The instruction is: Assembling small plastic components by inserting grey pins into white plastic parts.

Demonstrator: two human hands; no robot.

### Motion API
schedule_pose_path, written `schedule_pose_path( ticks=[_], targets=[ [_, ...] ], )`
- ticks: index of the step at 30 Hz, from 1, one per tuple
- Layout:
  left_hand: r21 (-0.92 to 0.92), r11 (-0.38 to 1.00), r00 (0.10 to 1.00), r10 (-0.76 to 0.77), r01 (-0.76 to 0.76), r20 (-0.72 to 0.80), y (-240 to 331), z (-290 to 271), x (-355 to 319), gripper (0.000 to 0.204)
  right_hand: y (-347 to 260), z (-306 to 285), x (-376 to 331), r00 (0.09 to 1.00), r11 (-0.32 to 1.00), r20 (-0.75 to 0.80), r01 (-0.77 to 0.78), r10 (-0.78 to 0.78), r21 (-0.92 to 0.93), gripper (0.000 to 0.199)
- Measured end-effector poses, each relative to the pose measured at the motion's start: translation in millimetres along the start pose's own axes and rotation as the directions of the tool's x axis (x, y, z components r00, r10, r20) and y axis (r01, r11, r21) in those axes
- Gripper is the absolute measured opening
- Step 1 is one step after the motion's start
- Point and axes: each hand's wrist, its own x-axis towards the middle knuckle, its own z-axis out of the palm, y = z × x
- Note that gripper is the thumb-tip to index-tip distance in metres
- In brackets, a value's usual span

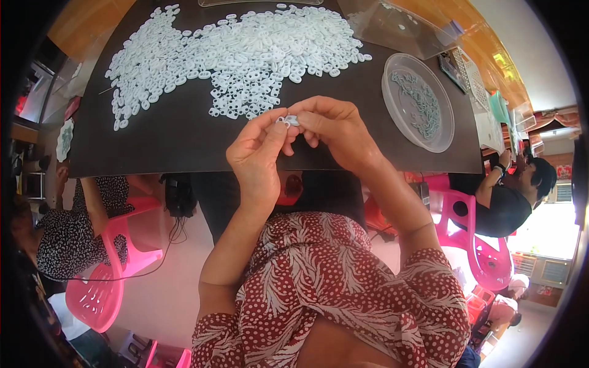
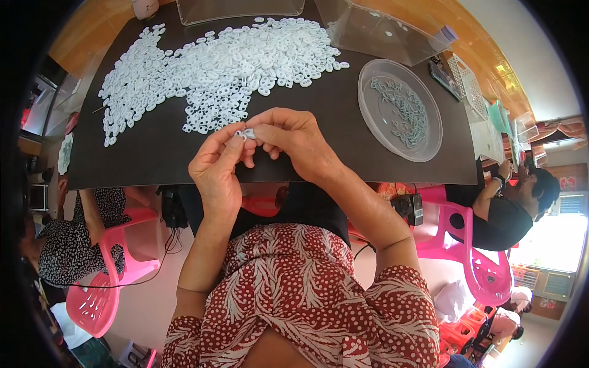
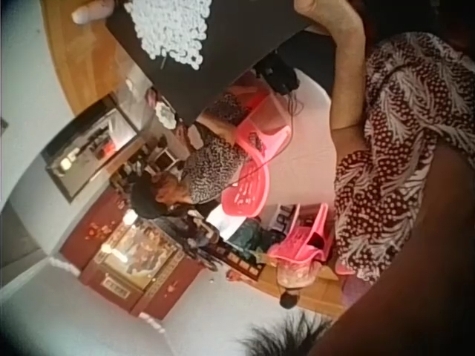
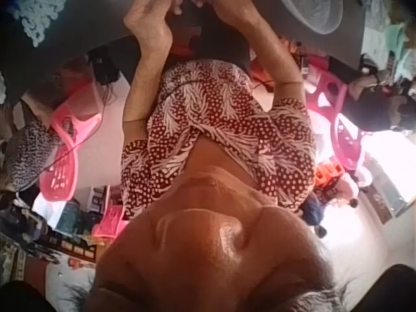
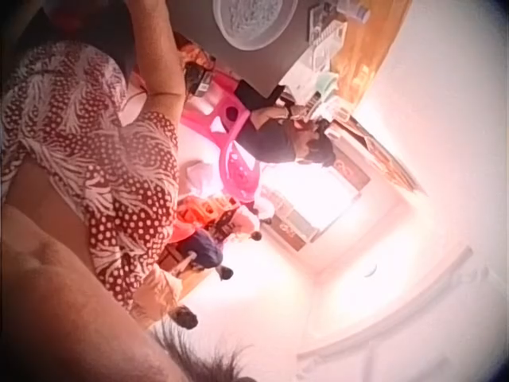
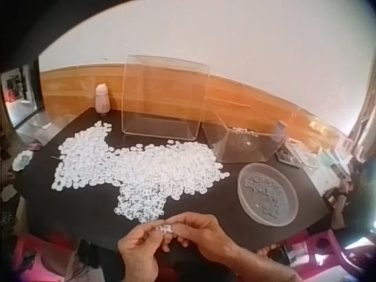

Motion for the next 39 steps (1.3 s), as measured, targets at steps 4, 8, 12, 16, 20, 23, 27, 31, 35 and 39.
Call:
schedule_pose_path(
  ticks=[4,8,12,16,20,23,27,31,35,39],
  targets=[
    [-0.061,0.998,1.0,-0.013,0.014,0.007,4,0,0,0.017,0,8,-5,0.993,0.995,0.064,0.098,-0.096,-0.036,0.017],
    [-0.083,0.996,1.0,-0.026,0.027,0.01,5,1,-3,0.017,10,8,-5,0.989,0.989,-0.024,0.145,-0.145,-0.028,0.017],
    [-0.096,0.993,0.998,-0.066,0.067,0.011,4,0,-7,0.016,13,10,-7,0.988,0.991,-0.075,0.13,-0.132,-0.037,0.013],
    [-0.102,0.99,0.995,-0.096,0.099,0.029,2,0,-12,0.016,13,12,-8,0.974,0.989,-0.175,0.149,-0.144,0.016,0.011],
    [-0.075,0.993,0.996,-0.092,0.092,0.001,4,1,-13,0.018,13,13,-8,0.972,0.987,-0.18,0.159,-0.153,0.018,0.011],
    [0.037,0.997,0.998,-0.06,0.061,-0.018,7,-3,-13,0.018,12,11,-8,0.968,0.98,-0.154,0.192,-0.197,-0.044,0.013],
    [0.174,0.984,0.999,-0.043,0.048,-0.028,7,-3,-14,0.019,12,6,-8,0.976,0.985,-0.142,0.158,-0.166,-0.065,0.016],
    [0.228,0.971,0.997,-0.061,0.071,-0.052,8,-1,-15,0.018,13,4,-8,0.972,0.977,-0.132,0.184,-0.197,-0.104,0.015],
    [0.247,0.967,0.998,-0.055,0.064,-0.043,5,-1,-17,0.018,14,6,-8,0.964,0.963,-0.138,0.204,-0.229,-0.177,0.014],
    [0.276,0.96,0.999,-0.03,0.04,-0.04,3,-1,-18,0.018,16,7,-9,0.958,0.947,-0.14,0.213,-0.251,-0.24,0.012]
  ],
)
